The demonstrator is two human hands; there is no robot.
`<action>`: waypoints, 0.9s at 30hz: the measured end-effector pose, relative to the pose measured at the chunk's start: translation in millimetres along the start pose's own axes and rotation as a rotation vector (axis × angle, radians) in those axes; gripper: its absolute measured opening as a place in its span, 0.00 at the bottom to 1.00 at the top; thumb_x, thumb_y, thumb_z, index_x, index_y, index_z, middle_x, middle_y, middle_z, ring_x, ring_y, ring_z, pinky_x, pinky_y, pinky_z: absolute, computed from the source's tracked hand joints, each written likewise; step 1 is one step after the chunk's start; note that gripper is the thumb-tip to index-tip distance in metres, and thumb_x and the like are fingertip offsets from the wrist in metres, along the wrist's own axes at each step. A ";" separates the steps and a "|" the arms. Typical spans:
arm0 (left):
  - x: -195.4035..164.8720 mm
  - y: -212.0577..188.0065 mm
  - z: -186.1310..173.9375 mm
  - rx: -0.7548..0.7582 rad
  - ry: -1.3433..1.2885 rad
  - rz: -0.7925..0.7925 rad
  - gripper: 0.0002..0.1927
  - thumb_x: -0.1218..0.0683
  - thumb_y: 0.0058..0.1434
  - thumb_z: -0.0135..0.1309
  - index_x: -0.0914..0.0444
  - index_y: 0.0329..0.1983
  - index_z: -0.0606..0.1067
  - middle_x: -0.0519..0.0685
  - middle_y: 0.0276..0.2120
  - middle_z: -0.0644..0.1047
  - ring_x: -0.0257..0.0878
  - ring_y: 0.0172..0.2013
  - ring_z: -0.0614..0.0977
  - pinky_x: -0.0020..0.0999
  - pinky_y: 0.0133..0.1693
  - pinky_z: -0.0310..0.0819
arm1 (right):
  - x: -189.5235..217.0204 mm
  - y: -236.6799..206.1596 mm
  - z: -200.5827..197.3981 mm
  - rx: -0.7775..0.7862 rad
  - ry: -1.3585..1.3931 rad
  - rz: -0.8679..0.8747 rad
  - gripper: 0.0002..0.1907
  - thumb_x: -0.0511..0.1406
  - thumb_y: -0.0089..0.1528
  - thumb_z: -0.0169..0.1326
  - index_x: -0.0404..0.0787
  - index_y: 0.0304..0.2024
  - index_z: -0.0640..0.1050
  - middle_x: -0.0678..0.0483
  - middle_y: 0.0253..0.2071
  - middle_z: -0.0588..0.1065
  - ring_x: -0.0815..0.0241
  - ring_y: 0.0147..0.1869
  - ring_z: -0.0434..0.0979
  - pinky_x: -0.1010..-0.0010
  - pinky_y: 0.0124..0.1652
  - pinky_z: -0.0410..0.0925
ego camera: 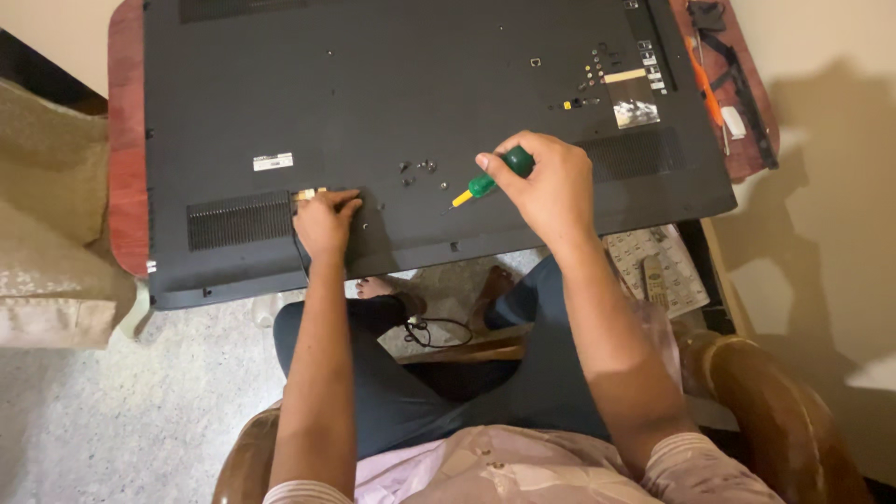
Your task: The person uses a screwdriver to remove screws from the back panel of a television set. They systematically unscrew fasteners and place them on the surface of the TV.
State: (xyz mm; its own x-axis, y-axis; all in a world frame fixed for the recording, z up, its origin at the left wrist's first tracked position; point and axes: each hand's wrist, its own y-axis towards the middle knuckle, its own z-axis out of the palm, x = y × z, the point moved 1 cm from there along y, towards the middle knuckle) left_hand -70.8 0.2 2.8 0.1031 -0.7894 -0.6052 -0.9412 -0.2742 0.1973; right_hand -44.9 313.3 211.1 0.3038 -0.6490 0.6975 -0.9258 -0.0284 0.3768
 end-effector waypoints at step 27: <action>0.1 -18.3 7.6 -0.148 -0.036 0.038 0.15 0.50 0.58 0.66 0.49 0.50 0.84 0.48 0.38 0.78 0.50 0.43 0.76 0.45 0.48 0.71 | 25.2 7.0 6.7 -0.008 0.001 -0.121 0.12 0.41 0.60 0.69 0.39 0.34 0.83 0.54 0.26 0.77 0.62 0.27 0.76 0.71 0.28 0.66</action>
State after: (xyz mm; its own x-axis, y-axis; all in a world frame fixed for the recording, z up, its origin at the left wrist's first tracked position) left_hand -56.1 9.3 -6.7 0.0540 -0.7814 -0.6217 -0.8865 -0.3241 0.3304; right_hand -45.2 291.6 227.2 0.4136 -0.6402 0.6474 -0.8806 -0.1006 0.4631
